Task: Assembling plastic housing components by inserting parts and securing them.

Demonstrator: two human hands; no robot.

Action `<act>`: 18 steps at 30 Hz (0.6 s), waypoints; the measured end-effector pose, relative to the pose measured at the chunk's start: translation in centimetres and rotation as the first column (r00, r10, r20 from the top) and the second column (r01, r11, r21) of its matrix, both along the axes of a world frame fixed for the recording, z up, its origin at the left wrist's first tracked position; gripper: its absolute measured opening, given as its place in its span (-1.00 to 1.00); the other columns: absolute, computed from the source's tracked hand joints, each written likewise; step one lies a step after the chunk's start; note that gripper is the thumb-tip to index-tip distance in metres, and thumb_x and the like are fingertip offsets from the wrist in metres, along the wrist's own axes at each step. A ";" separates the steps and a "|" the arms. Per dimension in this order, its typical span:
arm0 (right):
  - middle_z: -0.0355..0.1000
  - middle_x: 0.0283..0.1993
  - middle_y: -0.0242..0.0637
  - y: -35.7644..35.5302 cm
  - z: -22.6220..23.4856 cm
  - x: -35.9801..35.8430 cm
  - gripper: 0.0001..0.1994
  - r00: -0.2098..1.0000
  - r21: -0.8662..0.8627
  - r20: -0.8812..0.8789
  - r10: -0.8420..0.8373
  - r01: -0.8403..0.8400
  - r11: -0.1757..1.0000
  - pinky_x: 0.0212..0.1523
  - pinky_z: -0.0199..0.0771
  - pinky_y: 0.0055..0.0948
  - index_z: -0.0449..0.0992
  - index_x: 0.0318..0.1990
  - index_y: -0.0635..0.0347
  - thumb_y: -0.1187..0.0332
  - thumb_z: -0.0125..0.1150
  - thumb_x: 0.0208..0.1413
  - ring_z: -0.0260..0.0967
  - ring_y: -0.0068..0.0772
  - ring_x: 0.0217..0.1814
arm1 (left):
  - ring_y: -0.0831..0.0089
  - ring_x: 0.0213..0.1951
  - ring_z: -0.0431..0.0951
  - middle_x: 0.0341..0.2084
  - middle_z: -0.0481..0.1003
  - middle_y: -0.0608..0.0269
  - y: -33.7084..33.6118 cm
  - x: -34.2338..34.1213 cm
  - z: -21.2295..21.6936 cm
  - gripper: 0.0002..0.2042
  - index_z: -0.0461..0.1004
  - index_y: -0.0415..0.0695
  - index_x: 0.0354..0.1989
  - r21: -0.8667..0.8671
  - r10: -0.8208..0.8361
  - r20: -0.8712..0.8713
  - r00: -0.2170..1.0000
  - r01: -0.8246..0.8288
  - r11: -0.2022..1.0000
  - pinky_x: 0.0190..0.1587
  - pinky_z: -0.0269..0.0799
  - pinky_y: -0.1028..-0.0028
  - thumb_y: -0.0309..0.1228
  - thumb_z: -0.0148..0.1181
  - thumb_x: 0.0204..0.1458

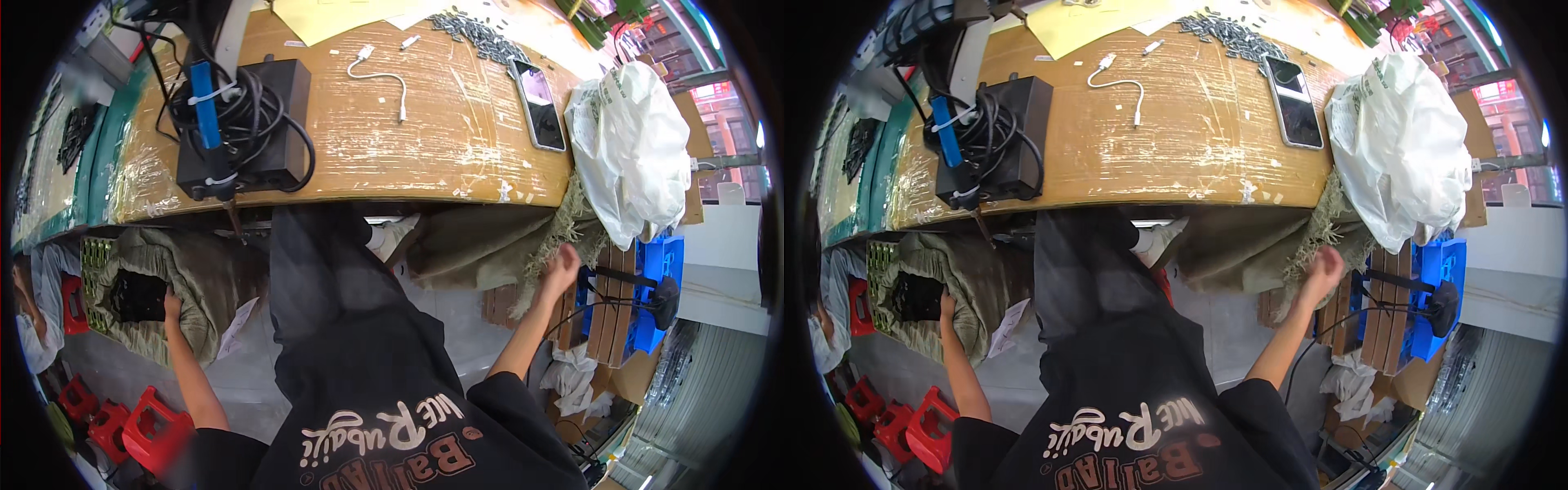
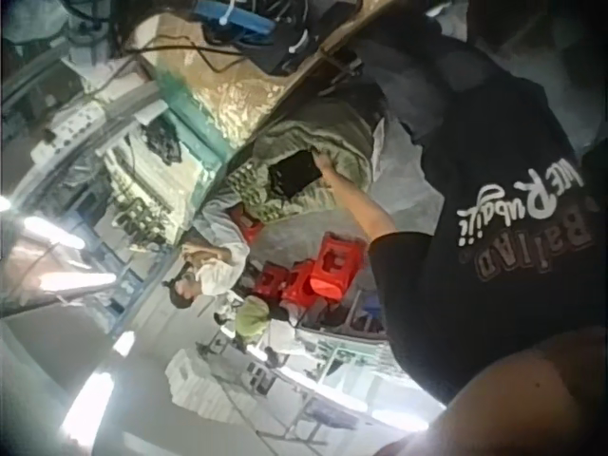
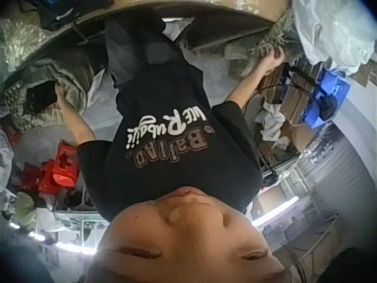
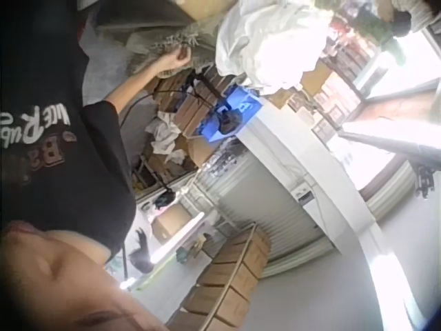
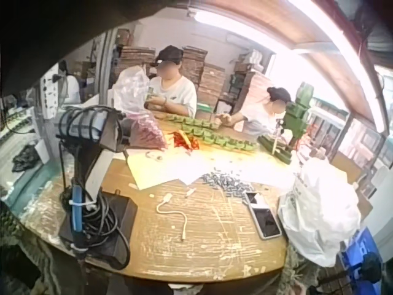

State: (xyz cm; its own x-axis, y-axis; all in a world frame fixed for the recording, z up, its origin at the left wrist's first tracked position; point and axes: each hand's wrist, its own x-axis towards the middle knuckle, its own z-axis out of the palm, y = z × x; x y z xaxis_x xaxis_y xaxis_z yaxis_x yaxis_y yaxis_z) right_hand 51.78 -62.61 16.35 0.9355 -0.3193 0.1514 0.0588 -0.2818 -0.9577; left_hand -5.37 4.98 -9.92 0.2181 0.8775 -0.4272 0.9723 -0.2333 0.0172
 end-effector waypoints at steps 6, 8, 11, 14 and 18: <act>0.35 -0.25 -0.22 10.2 10.2 2.4 -0.85 0.876 -0.087 0.472 0.102 -0.068 0.994 -0.21 0.36 -0.57 0.33 -0.25 0.35 0.60 0.03 -0.03 0.30 -0.48 -0.23 | -0.16 -0.01 0.20 0.00 0.21 -0.14 0.1 -2.0 -2.9 -0.43 0.01 -0.17 0.14 -0.096 -0.131 -0.244 0.961 0.110 0.989 0.00 0.10 0.04 -0.22 -0.08 -0.06; 0.37 -0.24 -0.24 14.1 12.0 3.7 -0.81 0.839 -0.229 0.449 0.308 -0.225 0.947 -0.17 0.35 -0.57 0.34 -0.23 0.33 0.61 0.07 -0.05 0.31 -0.49 -0.20 | -0.13 0.01 0.22 -0.01 0.22 -0.18 -1.6 4.2 -2.2 -0.39 0.01 -0.21 0.14 -0.141 -0.005 -0.081 0.997 -0.006 0.990 0.00 0.13 0.10 -0.22 -0.01 -0.11; 0.41 -0.29 -0.30 19.9 11.8 8.2 -0.84 0.775 -0.333 0.209 0.597 -0.517 0.788 -0.32 0.31 -0.64 0.39 -0.26 0.33 0.50 0.08 -0.05 0.33 -0.58 -0.33 | -0.07 0.00 0.25 -0.06 0.27 -0.19 -0.9 0.1 -1.7 -0.42 0.11 -0.25 0.07 -0.151 0.004 0.051 0.999 0.004 0.988 -0.01 0.17 0.17 -0.23 0.04 -0.15; 0.38 -0.36 -0.19 25.3 9.9 13.4 -0.82 0.662 -0.608 0.245 0.708 -0.464 0.644 -0.38 0.36 -0.48 0.39 -0.28 0.25 0.51 0.08 -0.11 0.36 -0.36 -0.41 | 0.02 -0.01 0.30 -0.12 0.34 -0.21 0.1 -5.0 -0.3 -0.46 0.25 -0.31 -0.02 -0.151 -0.003 0.244 0.970 0.041 0.988 -0.02 0.21 0.27 -0.25 0.11 -0.21; 0.37 -0.38 -0.14 27.7 10.6 17.4 -0.84 0.637 -0.798 0.123 0.761 -0.391 0.457 -0.31 0.35 -0.37 0.42 -0.34 0.26 0.49 0.12 -0.16 0.35 -0.23 -0.37 | -0.01 -0.07 0.34 -0.23 0.39 -0.21 -4.5 4.7 5.1 -0.58 0.42 -0.30 -0.22 0.007 0.190 0.163 0.968 -0.194 0.981 -0.10 0.29 0.26 -0.28 0.14 -0.27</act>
